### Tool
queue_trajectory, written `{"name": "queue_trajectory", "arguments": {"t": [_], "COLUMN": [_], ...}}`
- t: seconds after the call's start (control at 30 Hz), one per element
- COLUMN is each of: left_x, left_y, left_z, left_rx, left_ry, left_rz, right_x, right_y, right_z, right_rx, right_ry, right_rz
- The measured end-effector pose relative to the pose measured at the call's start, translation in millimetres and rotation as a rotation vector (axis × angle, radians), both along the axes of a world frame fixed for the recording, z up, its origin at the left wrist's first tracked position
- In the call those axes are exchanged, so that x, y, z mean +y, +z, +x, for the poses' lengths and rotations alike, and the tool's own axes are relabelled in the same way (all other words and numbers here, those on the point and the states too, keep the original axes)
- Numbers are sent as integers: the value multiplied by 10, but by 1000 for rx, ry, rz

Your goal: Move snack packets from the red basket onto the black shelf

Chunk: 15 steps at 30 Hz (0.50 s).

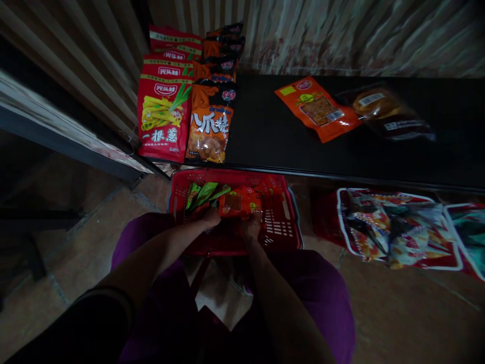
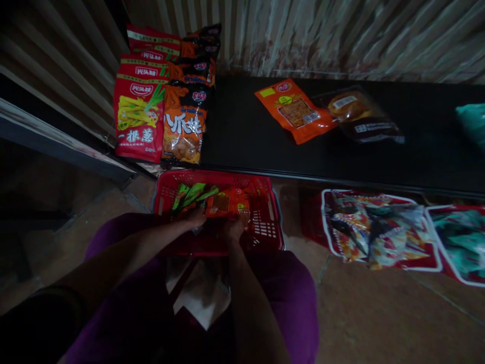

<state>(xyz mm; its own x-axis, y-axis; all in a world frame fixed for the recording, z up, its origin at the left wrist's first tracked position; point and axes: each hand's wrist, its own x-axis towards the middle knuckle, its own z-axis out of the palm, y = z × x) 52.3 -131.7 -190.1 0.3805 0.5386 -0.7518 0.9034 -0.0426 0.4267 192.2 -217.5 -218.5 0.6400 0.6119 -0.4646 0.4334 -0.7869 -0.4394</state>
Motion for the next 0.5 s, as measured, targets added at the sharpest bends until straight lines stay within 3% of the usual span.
{"name": "queue_trajectory", "arguments": {"t": [0.2, 0.33, 0.5], "left_x": [-224, -149, -86], "left_y": [16, 64, 80], "left_z": [-121, -290, -527], "left_rx": [-11, 26, 96], "left_ry": [-221, -326, -347], "left_rz": [129, 434, 470], "right_x": [10, 6, -59], "right_y": [50, 89, 102], "right_z": [37, -74, -86], "right_rx": [8, -5, -81], "right_ry": [33, 85, 129], "right_rz": [-39, 4, 3]}}
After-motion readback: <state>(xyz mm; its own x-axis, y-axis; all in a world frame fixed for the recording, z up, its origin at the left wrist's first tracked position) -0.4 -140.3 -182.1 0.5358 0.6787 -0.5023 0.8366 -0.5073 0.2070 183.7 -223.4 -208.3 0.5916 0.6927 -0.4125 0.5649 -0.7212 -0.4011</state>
